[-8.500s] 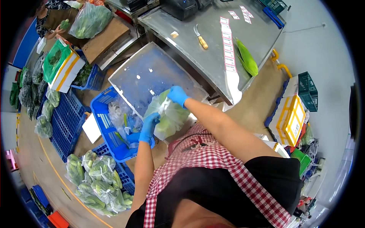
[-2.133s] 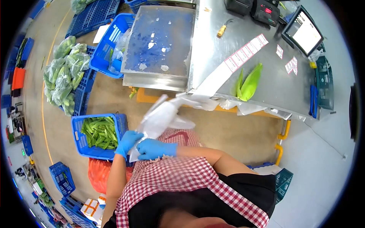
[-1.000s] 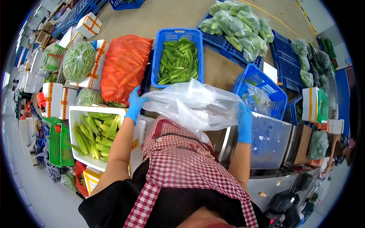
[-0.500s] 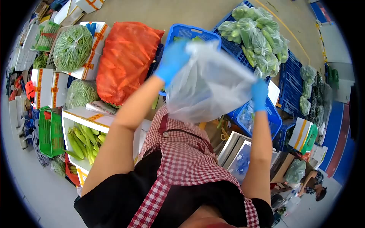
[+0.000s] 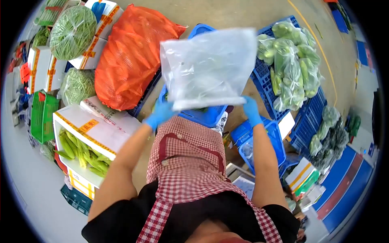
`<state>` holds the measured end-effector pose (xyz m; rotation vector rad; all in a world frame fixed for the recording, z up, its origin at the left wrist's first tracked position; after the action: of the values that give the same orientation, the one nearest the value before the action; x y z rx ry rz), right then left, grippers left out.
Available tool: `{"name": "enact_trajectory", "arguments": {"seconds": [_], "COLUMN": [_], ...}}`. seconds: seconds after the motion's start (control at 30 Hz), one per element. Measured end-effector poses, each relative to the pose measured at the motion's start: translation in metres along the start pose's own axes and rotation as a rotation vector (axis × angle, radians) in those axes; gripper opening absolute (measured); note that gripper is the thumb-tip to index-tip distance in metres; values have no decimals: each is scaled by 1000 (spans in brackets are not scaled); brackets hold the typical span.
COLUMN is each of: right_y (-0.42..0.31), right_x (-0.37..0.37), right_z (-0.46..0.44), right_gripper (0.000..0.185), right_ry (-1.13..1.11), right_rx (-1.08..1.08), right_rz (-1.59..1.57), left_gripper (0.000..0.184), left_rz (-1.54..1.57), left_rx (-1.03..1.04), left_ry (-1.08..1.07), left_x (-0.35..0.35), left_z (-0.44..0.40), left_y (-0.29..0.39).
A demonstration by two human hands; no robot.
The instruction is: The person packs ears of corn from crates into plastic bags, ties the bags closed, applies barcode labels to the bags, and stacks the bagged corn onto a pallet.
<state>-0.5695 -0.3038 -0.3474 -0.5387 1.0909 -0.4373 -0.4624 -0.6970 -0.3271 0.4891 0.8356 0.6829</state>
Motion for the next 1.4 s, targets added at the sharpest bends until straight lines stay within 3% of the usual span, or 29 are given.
{"name": "enact_trajectory", "arguments": {"seconds": [0.03,0.07,0.1,0.13,0.17,0.2,0.27,0.37,0.43,0.5,0.53,0.57,0.67,0.7,0.77,0.87,0.9,1.07,1.1,1.13,1.17,1.23,1.3,1.33,1.4], "right_y": [23,44,71,101,126,126,146,108,129,116,161,150,211,215,195,208,210,170,156,139,118,70,31,-21,-50], "right_x": [19,37,58,80,91,97,107,91,114,128,168,168,247,261,268,284,283,256,244,234,218,175,130,123,130], "right_z": [-3,-12,-21,-28,-46,-58,-83,-120,-174,-270,-328,-355,-437,-448,-449,-435,-437,-431,-417,-403,-386,-346,-298,-262,-216], "right_gripper": [30,29,28,28,28,29,33,39,44,40,37,35,43,38,29,34,38,57,57,57,58,60,61,60,53], "right_ry": [-83,-167,-311,-452,-589,-830,-1089,-1307,-1365,-928,-695,-429,-416,-391,-318,-60,-140,-386,-265,-336,-400,-440,-409,-496,-535], "right_rx": [38,70,37,2,-40,-203,-187,-63,460,93,196,173,-231,-224,-254,-458,-449,-346,-300,-158,-14,95,8,-118,255], "right_rz": [-65,-126,-10,112,233,397,364,51,-440,-693,-784,-583,260,364,955,1105,1024,643,510,237,-31,-425,-1067,-1232,-1397], "left_gripper": [46,47,45,41,38,36,38,42,46,49,50,52,57,56,53,56,57,53,52,51,49,47,43,42,41], "left_rz": [206,130,350,373,693,844,1034,1186,1350,1403,1391,1381,1690,1682,1633,1608,1567,1570,1513,1461,1429,1466,1532,1538,1566], "left_rx": [-147,-157,-285,-420,-505,-560,-643,-655,-636,-603,-576,-549,-713,-785,-931,-1145,-1187,-1163,-1202,-1232,-1229,-1147,-1055,-1021,-953], "left_ry": [-90,-10,-159,-257,-300,-284,-123,153,203,190,179,171,213,227,359,556,641,670,717,766,594,469,493,481,476], "left_x": [34,48,74,98,122,138,163,155,136,124,127,132,155,157,150,148,142,110,98,89,86,82,82,85,93], "left_z": [18,30,38,44,45,40,17,-34,-60,-78,-82,-85,-74,-69,-68,-41,-37,-25,-35,-41,-45,-74,-102,-113,-123], "left_y": [-8,1,-4,-3,5,12,15,1,7,10,7,3,-30,-40,-52,-69,-71,-69,-61,-59,-60,-52,-40,-38,-34]}}
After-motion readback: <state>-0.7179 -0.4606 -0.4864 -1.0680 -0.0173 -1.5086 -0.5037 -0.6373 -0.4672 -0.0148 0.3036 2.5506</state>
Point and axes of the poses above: each hand's wrist, its own z-axis away from the middle knuckle, its own x-axis out of the palm, y = z × x, the point moved 5 cm from there along -z, towards the middle knuckle, and after that the axes turned 3 degrees about -x, right-handed, at the moved point
